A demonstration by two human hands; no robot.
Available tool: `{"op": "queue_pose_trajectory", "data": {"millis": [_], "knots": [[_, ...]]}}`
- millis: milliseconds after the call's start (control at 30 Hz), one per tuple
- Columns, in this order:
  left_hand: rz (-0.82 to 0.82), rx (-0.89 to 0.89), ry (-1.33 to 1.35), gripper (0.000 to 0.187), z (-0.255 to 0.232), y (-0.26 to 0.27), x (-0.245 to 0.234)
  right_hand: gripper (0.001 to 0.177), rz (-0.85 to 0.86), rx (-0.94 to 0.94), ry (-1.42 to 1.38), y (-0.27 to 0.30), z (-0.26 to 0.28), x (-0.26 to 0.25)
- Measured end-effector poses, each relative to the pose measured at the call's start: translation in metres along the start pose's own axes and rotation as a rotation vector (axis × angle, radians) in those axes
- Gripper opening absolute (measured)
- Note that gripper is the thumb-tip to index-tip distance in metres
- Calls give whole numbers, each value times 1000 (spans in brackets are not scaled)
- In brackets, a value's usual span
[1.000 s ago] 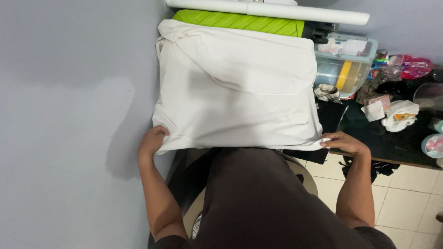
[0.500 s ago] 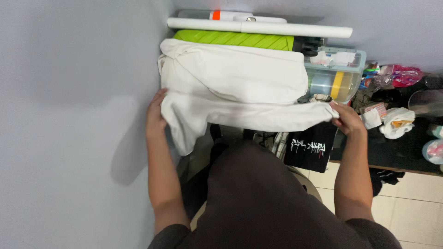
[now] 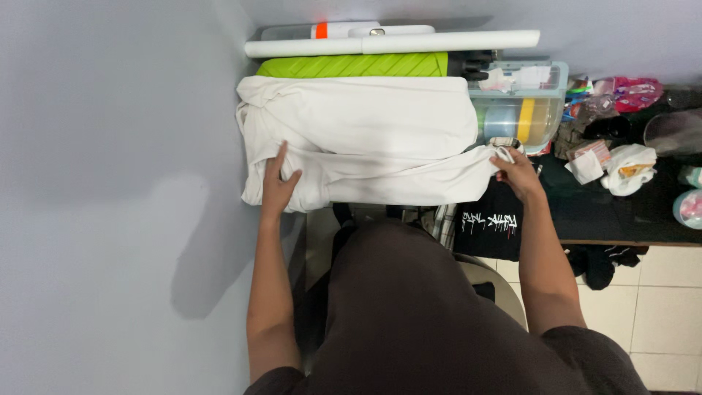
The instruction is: The person folds a white shirt, a brown shirt, and a black jacket one by one on a green suitcase. Each item is smoothed, folded into a compact shape, and placed on top of the previous item.
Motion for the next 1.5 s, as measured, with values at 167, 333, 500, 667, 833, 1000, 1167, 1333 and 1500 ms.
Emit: {"op": "queue_pose_trajectory", "data": {"millis": [167, 333, 500, 667, 833, 1000, 1167, 1333, 1500], "knots": [[21, -238, -271, 54, 18, 4, 2, 15, 75, -33, -222, 11, 3, -24], [-9, -324, -164, 33, 20, 5, -5, 23, 249, 30, -230, 20, 9, -36], [-87, -352, 217, 28, 10, 1, -21, 35, 222, 105, 79, 0, 24, -53], [-129, -568, 786, 37, 7, -7, -21, 30, 38, 91, -140, -37, 29, -29], [-102, -553, 1024, 55, -4, -7, -14, 32, -347, -424, -32, -6, 38, 36], [26, -486, 1291, 71, -2, 7, -16, 28, 168, -277, 51, 64, 34, 169], [2, -465, 1358, 72, 3, 10, -12, 60, 873, -385, 499, 123, 35, 313], [-94, -464, 1223, 73, 0, 10, -12, 65, 815, -175, 409, 127, 37, 385], [-157, -454, 1246, 68, -2, 9, -11, 50, 832, -257, 500, 131, 32, 392]]}}
Point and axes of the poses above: each hand's wrist, its own y-axis away from the middle knuckle, its own x-axis out of the palm, z = x × y, the point moved 4 cm from there along -y, towards the middle knuckle, and after that the axes turned 4 degrees about -z, right-handed, at the moved point
